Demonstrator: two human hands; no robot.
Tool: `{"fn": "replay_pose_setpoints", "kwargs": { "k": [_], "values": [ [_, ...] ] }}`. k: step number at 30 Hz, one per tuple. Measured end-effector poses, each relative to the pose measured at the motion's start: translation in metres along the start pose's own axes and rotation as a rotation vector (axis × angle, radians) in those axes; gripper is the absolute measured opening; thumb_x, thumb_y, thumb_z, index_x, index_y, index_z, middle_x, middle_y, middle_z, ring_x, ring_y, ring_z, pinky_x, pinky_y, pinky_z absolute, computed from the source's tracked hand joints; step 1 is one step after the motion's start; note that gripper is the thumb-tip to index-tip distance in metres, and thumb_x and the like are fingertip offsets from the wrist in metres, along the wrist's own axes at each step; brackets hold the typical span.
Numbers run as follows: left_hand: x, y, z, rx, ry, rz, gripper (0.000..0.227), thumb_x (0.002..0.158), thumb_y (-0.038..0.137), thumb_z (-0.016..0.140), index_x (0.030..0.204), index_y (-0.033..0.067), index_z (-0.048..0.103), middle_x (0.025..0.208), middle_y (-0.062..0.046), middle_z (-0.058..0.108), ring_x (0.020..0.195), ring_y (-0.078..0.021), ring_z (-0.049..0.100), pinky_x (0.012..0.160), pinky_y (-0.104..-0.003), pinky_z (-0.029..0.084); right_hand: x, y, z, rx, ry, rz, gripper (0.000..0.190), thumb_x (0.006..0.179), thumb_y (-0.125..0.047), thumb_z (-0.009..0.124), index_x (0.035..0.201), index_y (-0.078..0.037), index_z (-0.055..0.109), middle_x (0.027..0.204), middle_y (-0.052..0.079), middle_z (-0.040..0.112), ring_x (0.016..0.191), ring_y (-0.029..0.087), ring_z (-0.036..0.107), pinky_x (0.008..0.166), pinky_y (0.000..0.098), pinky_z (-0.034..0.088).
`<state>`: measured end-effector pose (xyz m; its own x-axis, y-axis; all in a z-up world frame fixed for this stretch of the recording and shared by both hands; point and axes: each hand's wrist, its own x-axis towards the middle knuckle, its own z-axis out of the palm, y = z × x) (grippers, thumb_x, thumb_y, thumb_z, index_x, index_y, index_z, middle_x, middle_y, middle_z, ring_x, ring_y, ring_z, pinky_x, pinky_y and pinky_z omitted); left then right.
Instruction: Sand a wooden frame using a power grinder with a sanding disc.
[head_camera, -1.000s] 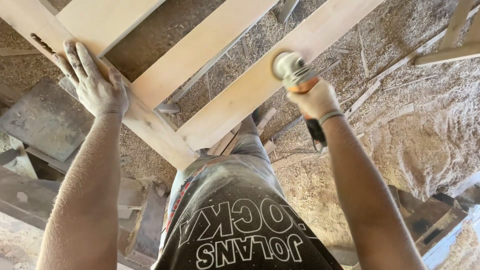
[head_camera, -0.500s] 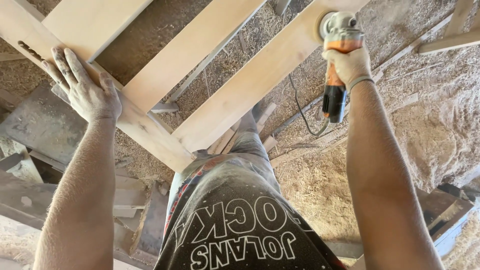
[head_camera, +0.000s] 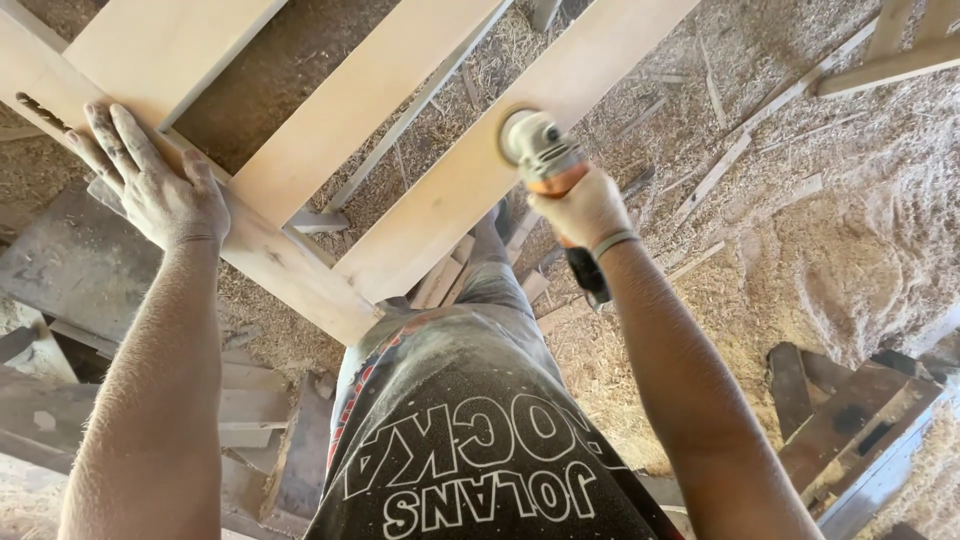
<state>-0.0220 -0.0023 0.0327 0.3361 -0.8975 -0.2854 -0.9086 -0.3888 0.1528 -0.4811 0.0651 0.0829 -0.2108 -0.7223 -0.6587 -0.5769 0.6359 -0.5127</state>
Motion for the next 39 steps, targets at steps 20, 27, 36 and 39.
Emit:
{"fn": "replay_pose_setpoints", "kwargs": {
  "k": [20, 27, 36, 39],
  "values": [
    [0.005, -0.010, 0.012, 0.069, -0.025, 0.002, 0.076, 0.113, 0.063, 0.022, 0.174, 0.0195, 0.008, 0.181, -0.003, 0.004, 0.165, -0.0314, -0.001, 0.133, -0.068, 0.006, 0.066, 0.032, -0.084, -0.105, 0.062, 0.110, 0.035, 0.084, -0.025, 0.081, 0.112, -0.011, 0.065, 0.097, 0.003, 0.071, 0.080, 0.013, 0.067, 0.074, 0.0355, 0.062],
    [0.008, -0.005, 0.011, 0.036, 0.019, 0.003, 0.075, 0.112, 0.058, 0.024, 0.175, 0.0205, 0.008, 0.182, -0.001, 0.005, 0.167, -0.0298, -0.001, 0.134, -0.067, 0.007, 0.108, 0.054, -0.111, 0.154, 0.255, 0.121, 0.036, 0.081, -0.017, 0.085, 0.110, -0.013, 0.065, 0.105, -0.001, 0.071, 0.088, 0.011, 0.070, 0.082, 0.0317, 0.064],
    [0.016, -0.029, 0.033, 0.062, 0.059, 0.029, 0.073, 0.119, 0.049, 0.042, 0.176, 0.0210, 0.007, 0.182, 0.000, 0.002, 0.166, -0.0295, -0.003, 0.136, -0.060, 0.014, 0.017, 0.024, -0.027, 0.108, 0.075, 0.137, 0.031, 0.082, -0.015, 0.080, 0.108, -0.009, 0.065, 0.098, 0.002, 0.070, 0.081, 0.011, 0.067, 0.072, 0.0304, 0.062],
    [0.015, -0.036, 0.038, 0.069, 0.121, 0.104, 0.072, 0.117, 0.036, 0.044, 0.175, 0.0151, 0.007, 0.181, -0.003, 0.003, 0.166, -0.0322, -0.002, 0.138, -0.055, 0.018, -0.021, 0.014, 0.009, -0.008, -0.011, 0.157, 0.035, 0.082, -0.020, 0.080, 0.110, -0.009, 0.063, 0.093, 0.005, 0.070, 0.073, 0.015, 0.065, 0.063, 0.0308, 0.061]
  ]
}}
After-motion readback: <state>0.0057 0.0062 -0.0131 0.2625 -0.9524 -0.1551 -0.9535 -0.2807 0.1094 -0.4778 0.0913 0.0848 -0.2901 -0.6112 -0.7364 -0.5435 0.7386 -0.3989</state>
